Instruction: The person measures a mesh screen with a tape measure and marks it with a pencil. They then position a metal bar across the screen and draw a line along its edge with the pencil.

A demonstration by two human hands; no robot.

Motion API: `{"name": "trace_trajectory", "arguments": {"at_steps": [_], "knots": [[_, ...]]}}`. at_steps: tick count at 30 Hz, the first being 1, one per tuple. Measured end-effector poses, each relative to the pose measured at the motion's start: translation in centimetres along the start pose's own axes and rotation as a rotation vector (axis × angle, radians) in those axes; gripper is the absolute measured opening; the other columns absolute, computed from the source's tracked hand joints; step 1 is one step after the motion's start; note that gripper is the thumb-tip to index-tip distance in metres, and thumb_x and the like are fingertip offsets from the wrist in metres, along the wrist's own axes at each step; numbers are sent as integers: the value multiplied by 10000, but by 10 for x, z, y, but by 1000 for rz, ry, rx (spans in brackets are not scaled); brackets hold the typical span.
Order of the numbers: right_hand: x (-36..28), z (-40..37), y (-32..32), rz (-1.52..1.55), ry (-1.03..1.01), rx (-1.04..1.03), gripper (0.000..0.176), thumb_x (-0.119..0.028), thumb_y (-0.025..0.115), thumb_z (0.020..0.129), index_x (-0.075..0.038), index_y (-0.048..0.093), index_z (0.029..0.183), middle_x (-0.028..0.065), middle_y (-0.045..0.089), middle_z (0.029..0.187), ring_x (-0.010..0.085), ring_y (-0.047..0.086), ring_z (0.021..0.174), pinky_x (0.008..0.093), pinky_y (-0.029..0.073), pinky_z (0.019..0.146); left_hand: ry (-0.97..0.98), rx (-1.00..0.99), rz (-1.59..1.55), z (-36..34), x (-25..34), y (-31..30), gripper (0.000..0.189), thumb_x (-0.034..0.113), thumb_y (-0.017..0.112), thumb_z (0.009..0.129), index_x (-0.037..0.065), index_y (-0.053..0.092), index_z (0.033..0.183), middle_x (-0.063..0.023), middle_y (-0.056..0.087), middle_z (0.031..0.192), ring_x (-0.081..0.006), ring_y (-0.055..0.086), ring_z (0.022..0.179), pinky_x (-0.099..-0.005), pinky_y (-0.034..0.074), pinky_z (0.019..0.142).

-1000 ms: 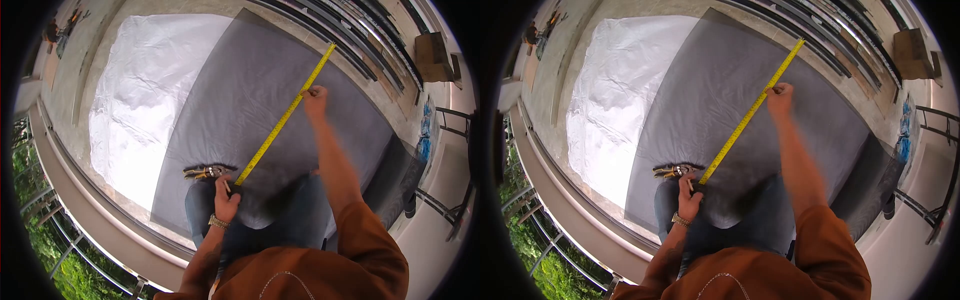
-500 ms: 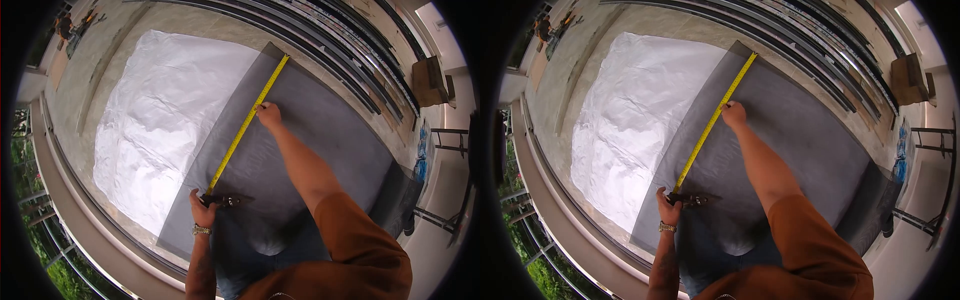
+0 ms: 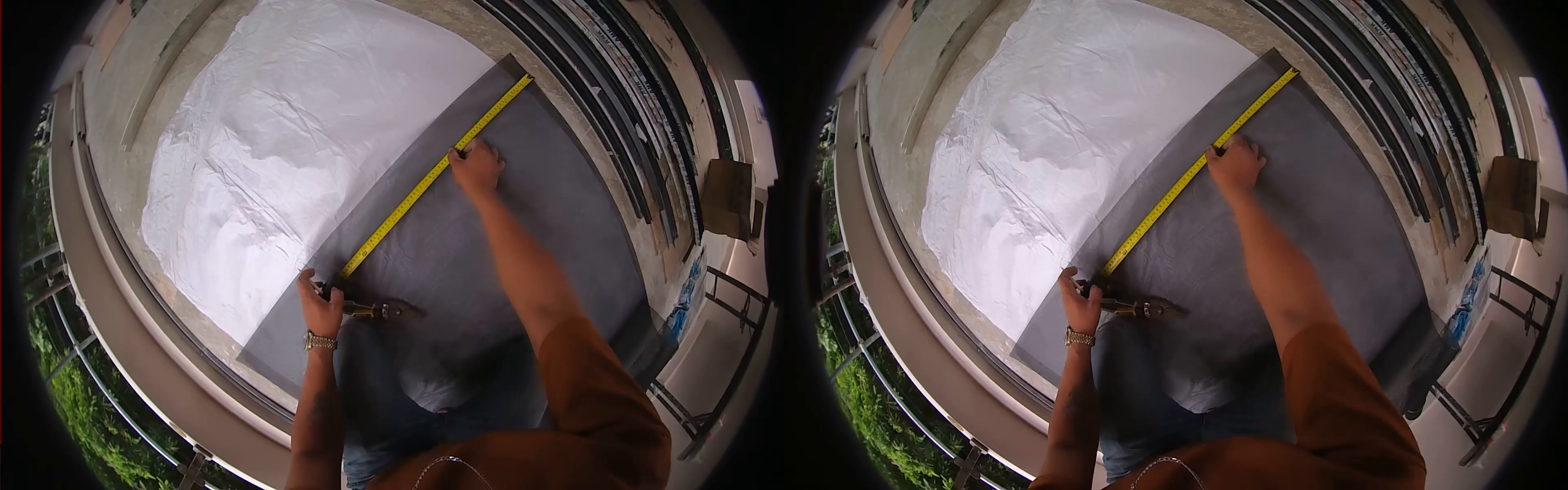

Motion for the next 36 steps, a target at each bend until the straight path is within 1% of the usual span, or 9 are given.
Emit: {"name": "trace_trajectory", "arguments": {"at_steps": [3,5,8,13,17,20,27,33,36], "knots": [[12,1,6,-110,-98,97,638,-449,774,825,-98,580,1321,129,557,1368,349,380,1425,644,237,1156,-73,3,78,9,13,-4,586,87,663,744,-55,485,1285,-249,552,1159,-396,565,1009,-456,477,891],[28,6,16,-137,-302,426,843,-506,766,814,-94,426,1466,198,319,1560,400,215,1506,709,114,1178,-99,18,118,10,15,-3,596,80,664,752,-47,476,1303,-251,564,1165,-410,573,1012,-474,480,876],[40,14,20,-210,-375,351,946,-589,719,818,-132,326,1548,226,205,1620,452,134,1527,753,47,1164,-219,-47,191,16,19,1,642,88,679,756,-4,456,1351,-240,584,1239,-429,580,1091,-478,488,895],[31,13,25,-396,-392,284,960,-649,660,836,-190,283,1590,234,168,1647,491,76,1530,740,64,1170,17,60,557,42,75,12,466,60,641,828,35,549,1285,-192,647,1228,-359,648,1048,-429,486,883],[36,17,26,-360,-414,314,971,-658,664,813,-193,308,1587,252,168,1644,528,68,1518,737,56,1169,21,-8,-298,66,120,80,161,45,553,1015,1,661,1127,-99,698,889,-164,673,815,-302,526,751],[34,19,25,-398,-412,297,954,-641,684,804,-189,345,1573,265,178,1638,542,79,1510,734,50,1170,-195,43,-826,90,129,124,171,74,557,1032,-8,652,1149,-62,681,889,-102,605,784,-259,498,727],[34,19,28,-410,-430,300,979,-605,731,763,-181,360,1564,303,202,1613,577,116,1485,758,99,1148,-237,-7,-735,101,104,155,164,79,565,1030,-10,648,1140,-51,670,867,-88,566,732,-235,472,693],[35,21,29,-412,-446,310,997,-583,745,743,-176,357,1565,317,224,1597,598,148,1469,779,137,1122,-261,118,-631,105,118,153,17,19,639,910,15,623,904,-52,671,795,-92,606,694,-257,501,656],[38,22,29,-407,-456,315,1007,-595,743,742,-182,347,1571,319,221,1597,603,140,1470,788,141,1113,-68,117,-453,109,120,154,75,-9,656,830,22,602,872,-72,668,781,-127,626,671,-270,508,641]]}}
Point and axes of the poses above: each hand's wrist, its own z-axis towards the middle knuckle, its own y-axis out of the palm, x = y × z, the point moved 1 cm from there along z, towards the middle knuckle
